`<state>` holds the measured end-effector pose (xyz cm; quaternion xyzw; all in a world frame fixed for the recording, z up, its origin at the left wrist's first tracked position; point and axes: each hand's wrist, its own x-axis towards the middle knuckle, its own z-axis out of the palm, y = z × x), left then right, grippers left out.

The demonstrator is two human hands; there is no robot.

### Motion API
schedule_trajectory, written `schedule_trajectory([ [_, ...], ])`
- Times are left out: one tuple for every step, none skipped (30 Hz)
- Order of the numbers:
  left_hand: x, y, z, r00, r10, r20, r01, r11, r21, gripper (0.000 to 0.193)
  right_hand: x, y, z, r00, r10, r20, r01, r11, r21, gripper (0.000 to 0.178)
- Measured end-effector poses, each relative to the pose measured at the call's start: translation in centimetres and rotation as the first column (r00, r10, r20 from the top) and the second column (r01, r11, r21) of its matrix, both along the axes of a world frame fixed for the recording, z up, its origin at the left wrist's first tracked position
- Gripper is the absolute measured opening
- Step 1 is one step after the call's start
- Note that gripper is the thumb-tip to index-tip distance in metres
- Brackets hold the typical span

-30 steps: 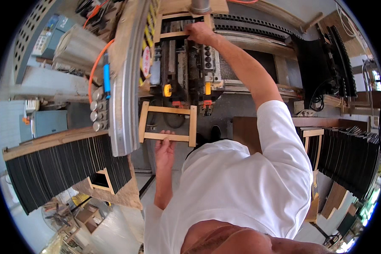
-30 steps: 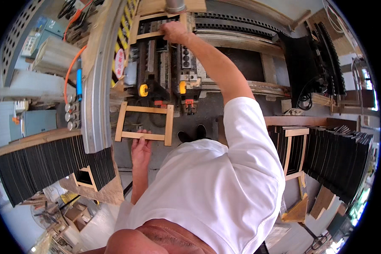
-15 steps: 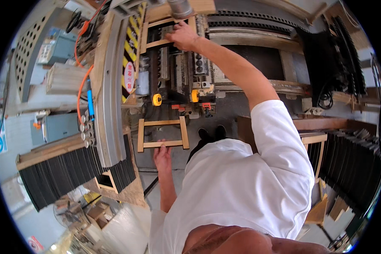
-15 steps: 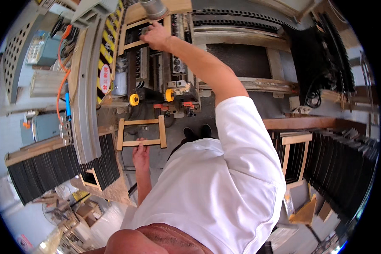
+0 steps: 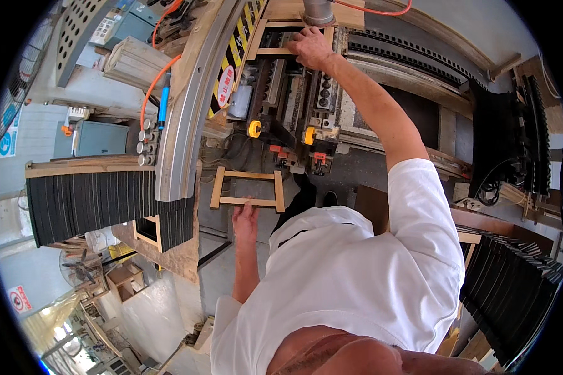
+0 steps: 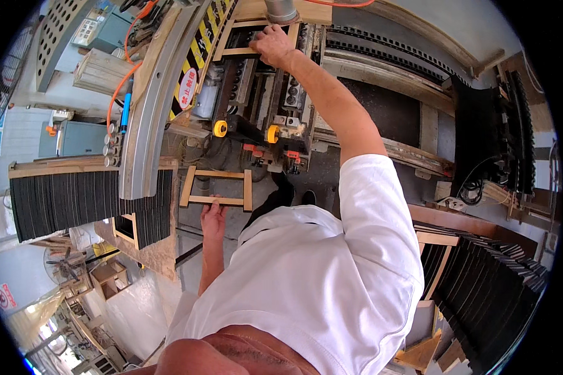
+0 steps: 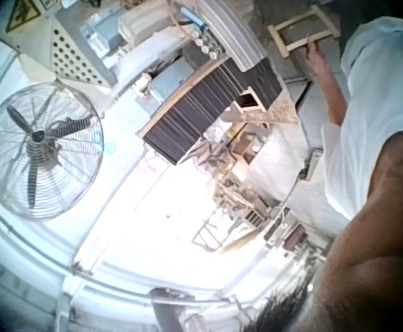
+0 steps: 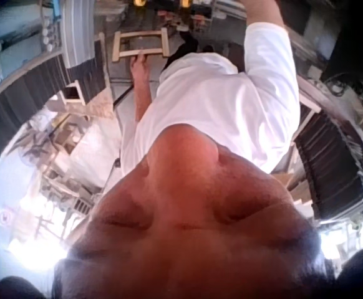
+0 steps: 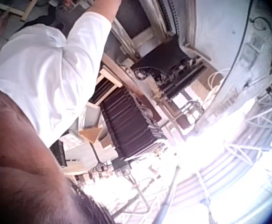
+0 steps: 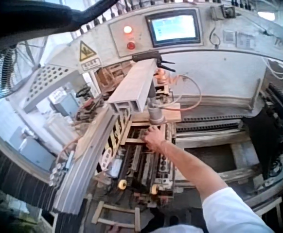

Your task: The person repeatedly places small wooden frames onto a machine's conveyor belt and pushes them through a processing station. The person then retrieves the frames and repeats the cycle continuously.

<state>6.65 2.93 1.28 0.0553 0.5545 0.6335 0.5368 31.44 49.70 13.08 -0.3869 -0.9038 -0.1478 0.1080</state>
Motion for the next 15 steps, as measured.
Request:
schedule_trajectory([
  [-0.1, 0.0, 0.0, 1.0, 0.022, -0.002, -0.022, 1.0, -0.01, 0.038, 0.0, 0.1, -0.1, 1.0, -0.004, -0.002, 0.004, 1.0, -0.003, 0.034],
  [0.1, 0.3, 0.4, 0.999, 0.044, -0.003, -0.045, 0.999, -0.021, 0.037, 0.1, 0.3, 0.0, 1.0, -0.01, 0.017, 0.011, 1.0, -0.021, 0.036],
  [0.2, 0.5, 0.7, 0.998, 0.067, -0.005, -0.067, 0.997, -0.032, 0.036, 0.1, 0.3, -0.1, 1.0, -0.003, 0.01, 0.003, 1.0, -0.005, 0.036],
  [0.1, 0.5, 0.7, 0.997, 0.072, -0.012, -0.072, 0.997, -0.034, 0.036, 0.2, 0.3, -0.1, 1.0, 0.004, 0.003, -0.004, 1.0, 0.011, 0.036],
  [0.1, 0.4, 0.5, 0.997, 0.078, -0.014, -0.079, 0.996, -0.035, 0.035, 0.3, 0.3, 0.0, 1.0, 0.013, 0.0, -0.013, 1.0, 0.028, 0.036],
  [0.1, 0.2, 0.3, 0.996, 0.084, -0.017, -0.085, 0.996, -0.036, 0.035, 0.3, 0.2, 0.1, 1.0, 0.022, -0.007, -0.022, 1.0, 0.017, 0.036],
  [-0.1, 0.0, 0.0, 0.996, 0.084, -0.016, -0.085, 0.996, -0.027, 0.035, 0.2, 0.2, 0.2, 1.0, 0.025, 0.003, -0.025, 1.0, 0.017, 0.036],
  [-0.3, -0.2, -0.4, 0.996, 0.088, -0.012, -0.088, 0.996, -0.017, 0.035, 0.1, 0.2, 0.3, 0.999, 0.032, 0.016, -0.032, 0.999, 0.017, 0.037],
  [-0.4, -0.5, -0.7, 0.996, 0.091, -0.008, -0.091, 0.996, -0.006, 0.035, 0.0, 0.1, 0.5, 0.999, 0.039, 0.029, -0.039, 0.999, 0.018, 0.037],
  [-0.6, -0.9, -1.0, 0.995, 0.098, -0.004, -0.098, 0.995, -0.016, 0.034, -0.1, 0.0, 0.6, 0.999, 0.042, 0.033, -0.044, 0.998, 0.038, 0.038],
  [-0.7, -1.1, -1.1, 0.994, 0.105, 0.0, -0.105, 0.994, -0.024, 0.034, 0.0, -0.1, 0.5, 0.998, 0.046, 0.037, -0.048, 0.997, 0.06, 0.039],
  [-0.7, -1.4, -1.2, 0.994, 0.113, 0.004, -0.113, 0.993, -0.032, 0.034, 0.0, 0.0, 0.5, 0.998, 0.051, 0.04, -0.054, 0.995, 0.081, 0.04],
  [-0.7, -1.7, -1.3, 0.993, 0.12, 0.001, -0.12, 0.992, -0.03, 0.034, 0.0, 0.0, 0.5, 0.998, 0.05, 0.042, -0.053, 0.997, 0.063, 0.042],
  [-0.7, -1.9, -1.4, 0.992, 0.126, -0.002, -0.126, 0.992, -0.028, 0.034, 0.2, -0.2, 0.6, 0.998, 0.048, 0.045, -0.05, 0.998, 0.045, 0.043],
  [-0.8, -2.2, -1.5, 0.991, 0.132, -0.005, -0.132, 0.991, -0.027, 0.034, 0.2, -0.4, 0.8, 0.998, 0.046, 0.048, -0.047, 0.999, 0.027, 0.044],
])
